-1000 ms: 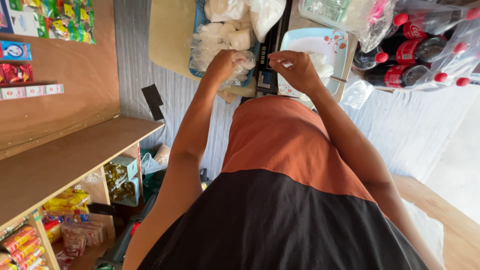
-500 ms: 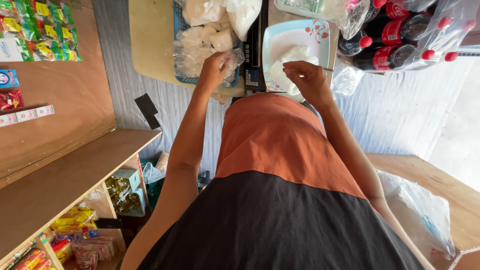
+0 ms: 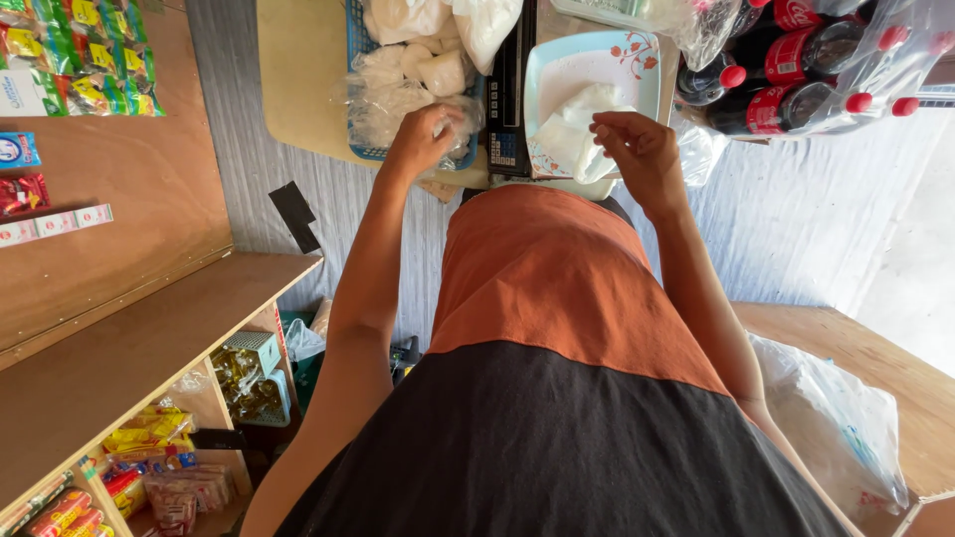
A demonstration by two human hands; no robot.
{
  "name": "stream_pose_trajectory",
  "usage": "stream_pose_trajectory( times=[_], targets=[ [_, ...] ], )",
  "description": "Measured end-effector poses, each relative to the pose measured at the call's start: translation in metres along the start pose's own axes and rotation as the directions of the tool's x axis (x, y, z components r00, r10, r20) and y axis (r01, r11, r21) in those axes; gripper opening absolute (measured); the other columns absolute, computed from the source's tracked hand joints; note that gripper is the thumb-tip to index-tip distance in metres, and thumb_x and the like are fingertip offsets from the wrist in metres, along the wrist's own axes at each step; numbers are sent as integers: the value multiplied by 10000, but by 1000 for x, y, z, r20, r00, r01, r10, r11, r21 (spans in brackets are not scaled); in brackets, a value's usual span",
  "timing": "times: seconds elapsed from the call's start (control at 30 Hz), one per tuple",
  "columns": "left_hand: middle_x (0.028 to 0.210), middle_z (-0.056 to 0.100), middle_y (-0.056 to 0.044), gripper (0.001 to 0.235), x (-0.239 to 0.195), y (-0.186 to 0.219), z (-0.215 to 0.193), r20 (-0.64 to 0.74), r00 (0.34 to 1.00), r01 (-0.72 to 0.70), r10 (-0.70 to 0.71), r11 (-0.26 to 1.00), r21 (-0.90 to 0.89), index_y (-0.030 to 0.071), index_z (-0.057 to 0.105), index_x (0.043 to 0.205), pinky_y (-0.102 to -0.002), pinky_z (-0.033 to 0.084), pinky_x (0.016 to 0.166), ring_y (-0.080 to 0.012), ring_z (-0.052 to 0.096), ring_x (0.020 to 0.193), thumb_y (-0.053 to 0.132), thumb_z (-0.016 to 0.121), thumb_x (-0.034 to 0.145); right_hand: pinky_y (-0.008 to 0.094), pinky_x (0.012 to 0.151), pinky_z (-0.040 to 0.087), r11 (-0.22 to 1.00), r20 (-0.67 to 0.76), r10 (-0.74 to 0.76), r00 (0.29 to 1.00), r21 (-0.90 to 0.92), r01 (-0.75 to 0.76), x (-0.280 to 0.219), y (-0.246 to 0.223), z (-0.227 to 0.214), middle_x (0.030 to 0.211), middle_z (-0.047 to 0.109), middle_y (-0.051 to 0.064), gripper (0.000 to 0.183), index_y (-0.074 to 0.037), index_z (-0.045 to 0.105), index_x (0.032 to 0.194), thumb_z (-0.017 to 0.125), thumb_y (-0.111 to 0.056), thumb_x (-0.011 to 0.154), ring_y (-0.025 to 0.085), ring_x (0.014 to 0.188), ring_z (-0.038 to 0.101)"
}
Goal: The person uses a spoon to transfer white powder from a container into small plastic bags, then ties each bag closed by hand.
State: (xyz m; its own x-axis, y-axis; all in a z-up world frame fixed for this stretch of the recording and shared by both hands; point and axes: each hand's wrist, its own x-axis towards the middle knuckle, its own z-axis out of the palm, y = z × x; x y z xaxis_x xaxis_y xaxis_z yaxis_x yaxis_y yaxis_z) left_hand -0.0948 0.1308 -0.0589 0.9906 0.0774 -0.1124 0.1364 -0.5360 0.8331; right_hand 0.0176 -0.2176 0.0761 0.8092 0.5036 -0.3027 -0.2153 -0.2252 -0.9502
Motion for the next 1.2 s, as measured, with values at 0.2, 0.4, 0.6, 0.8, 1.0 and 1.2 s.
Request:
stream_pose_trajectory(
  times=[0.2,0.4,0.6,0.8,1.0,1.2],
  targets=[
    [1293,677,-174,519,0,79,-8,-180,965,-177,192,979,97,4,595,1357,-460,498,979,-391,641,1160,148,770,889,253,869,576,995,-261,-89,961,-60,76,-11,28,-32,1105,748,69,175,9,715,1198,673,-101,1069,108,997,692],
    [1020,653,-126,454,19,137,55,-196,967,-143,163,983,114,51,620,1089,-448,534,837,-302,660,965,411,825,902,387,872,535,817,-399,-220,890,-574,-56,-12,128,-64,1176,644,131,311,-63,704,1233,772,-109,933,282,986,622],
    [1068,579,-133,683,31,165,104,-3,994,-105,112,945,309,66,594,1019,-478,538,765,-339,632,964,672,810,788,446,965,459,672,-308,-233,922,-736,-76,1,126,-41,1178,590,138,399,-59,700,1222,844,-167,865,356,1131,526],
    [1265,527,-128,542,32,140,100,-8,999,-47,52,950,308,125,566,1183,-488,521,839,-353,583,1126,384,812,775,451,891,494,688,-332,-130,934,-709,-156,3,117,-45,1130,584,149,223,-63,678,985,824,-160,848,353,1114,534],
    [1293,513,-161,666,24,100,101,37,995,-99,95,986,136,133,520,1351,-478,524,948,-393,567,1179,183,849,774,382,778,566,886,-111,-73,991,-464,13,-24,85,-65,937,731,111,105,-22,538,1061,606,-99,1038,275,878,735],
    [1238,553,-188,727,22,107,95,108,993,-60,38,975,214,92,563,1326,-458,532,908,-399,587,1158,-12,810,651,328,687,560,939,-183,-67,981,-345,-1,-33,54,-68,892,731,122,82,-14,513,1067,578,-60,1044,200,758,701]
  ],
)
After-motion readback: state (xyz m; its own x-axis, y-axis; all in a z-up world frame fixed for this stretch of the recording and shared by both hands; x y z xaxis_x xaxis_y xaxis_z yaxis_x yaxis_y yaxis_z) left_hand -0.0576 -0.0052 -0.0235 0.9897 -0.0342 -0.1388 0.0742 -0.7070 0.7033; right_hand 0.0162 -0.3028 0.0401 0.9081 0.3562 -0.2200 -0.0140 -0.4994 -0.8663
